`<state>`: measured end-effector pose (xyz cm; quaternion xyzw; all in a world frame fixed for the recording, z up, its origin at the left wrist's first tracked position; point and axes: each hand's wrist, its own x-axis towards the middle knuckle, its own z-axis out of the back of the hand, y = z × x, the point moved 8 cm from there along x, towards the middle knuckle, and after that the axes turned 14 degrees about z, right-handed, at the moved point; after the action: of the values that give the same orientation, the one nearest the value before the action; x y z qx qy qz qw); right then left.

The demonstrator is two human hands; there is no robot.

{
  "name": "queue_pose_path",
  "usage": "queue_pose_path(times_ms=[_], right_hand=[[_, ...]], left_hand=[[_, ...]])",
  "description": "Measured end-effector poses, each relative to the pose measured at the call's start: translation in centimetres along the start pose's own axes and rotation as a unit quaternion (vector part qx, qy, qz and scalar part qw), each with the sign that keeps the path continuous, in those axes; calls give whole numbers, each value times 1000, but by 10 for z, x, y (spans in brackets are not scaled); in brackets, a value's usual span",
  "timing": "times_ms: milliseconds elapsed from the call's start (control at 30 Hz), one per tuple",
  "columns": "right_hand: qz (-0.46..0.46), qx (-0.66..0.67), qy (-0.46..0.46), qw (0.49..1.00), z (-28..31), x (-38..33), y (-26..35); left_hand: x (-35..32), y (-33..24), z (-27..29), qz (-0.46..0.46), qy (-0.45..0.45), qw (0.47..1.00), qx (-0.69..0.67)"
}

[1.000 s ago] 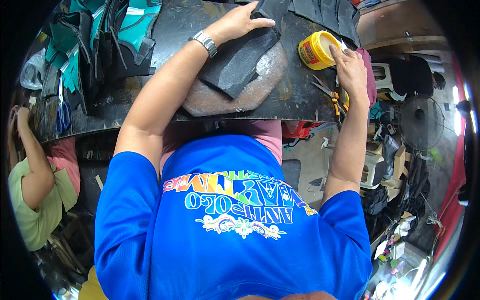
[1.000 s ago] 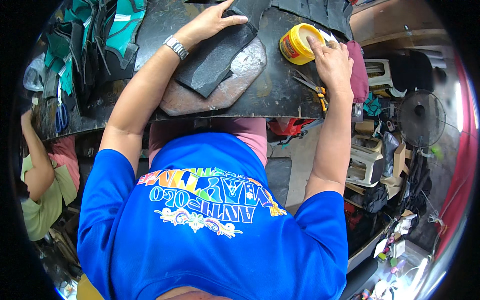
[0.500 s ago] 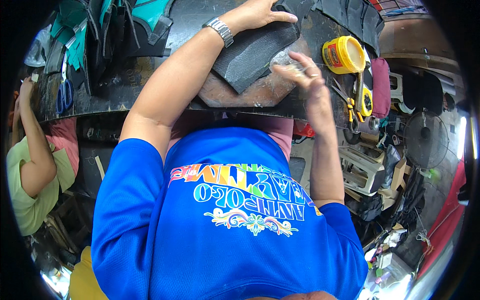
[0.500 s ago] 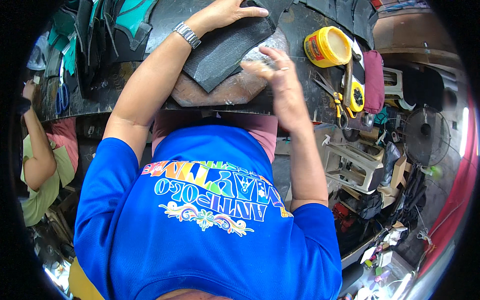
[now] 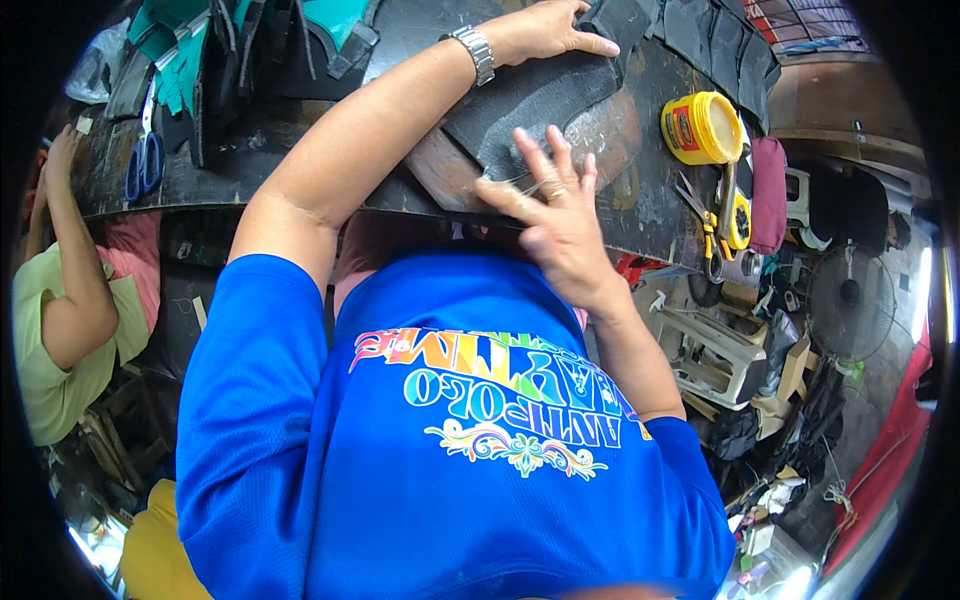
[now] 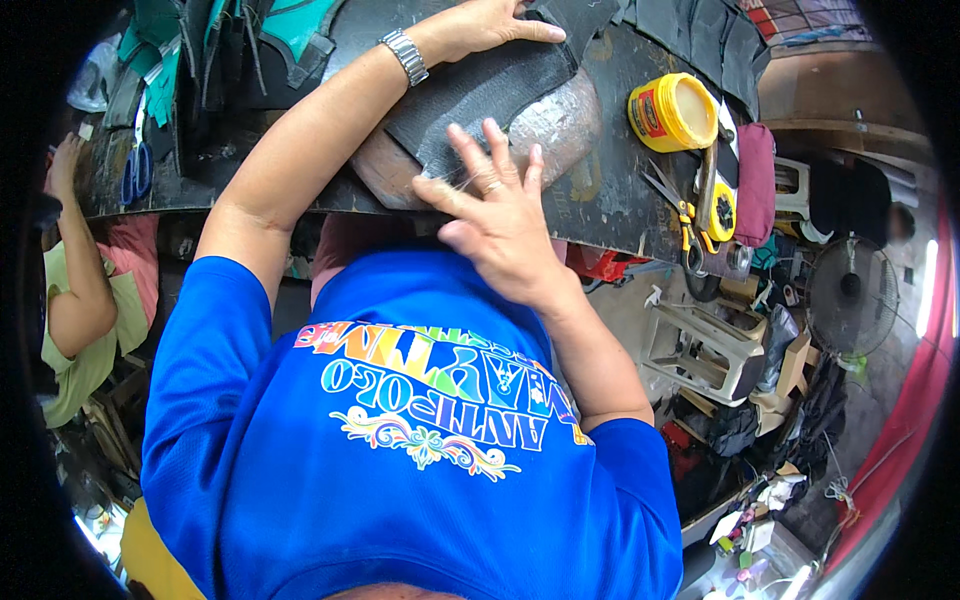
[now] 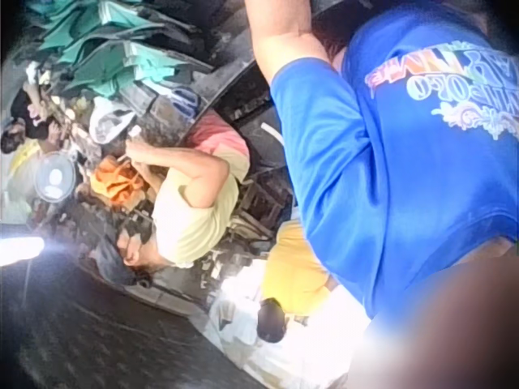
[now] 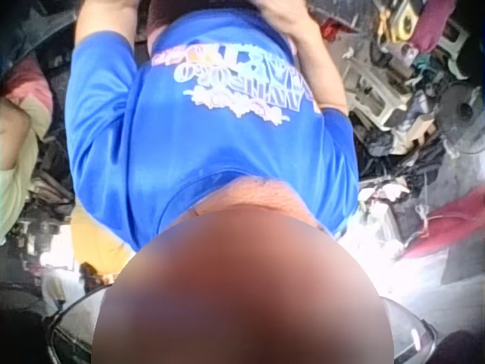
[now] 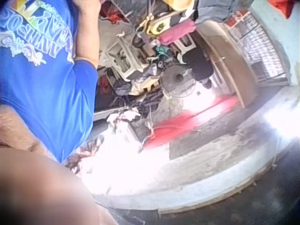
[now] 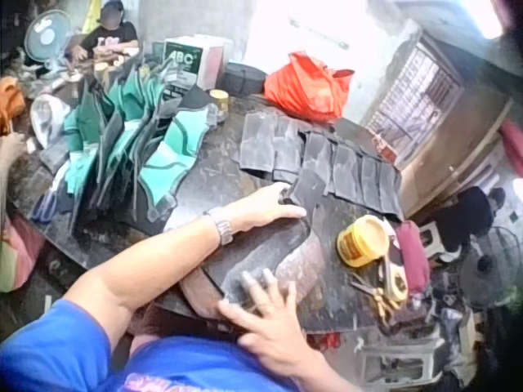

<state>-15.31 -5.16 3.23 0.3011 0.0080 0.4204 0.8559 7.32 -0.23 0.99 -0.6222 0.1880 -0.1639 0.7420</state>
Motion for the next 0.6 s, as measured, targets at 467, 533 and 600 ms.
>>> queue_pose_path(times_ms=[467, 533, 600], right_hand=[[-24, -288, 54, 956, 8, 46, -47], [13, -281, 77, 957, -1, 45, -31], [23, -231, 88, 969, -12, 41, -14]], left_hand=[[15, 9, 23, 45, 63, 992, 100], [7, 11, 26, 94, 105, 987, 71], [-3, 12, 31, 113, 76, 990, 34]])
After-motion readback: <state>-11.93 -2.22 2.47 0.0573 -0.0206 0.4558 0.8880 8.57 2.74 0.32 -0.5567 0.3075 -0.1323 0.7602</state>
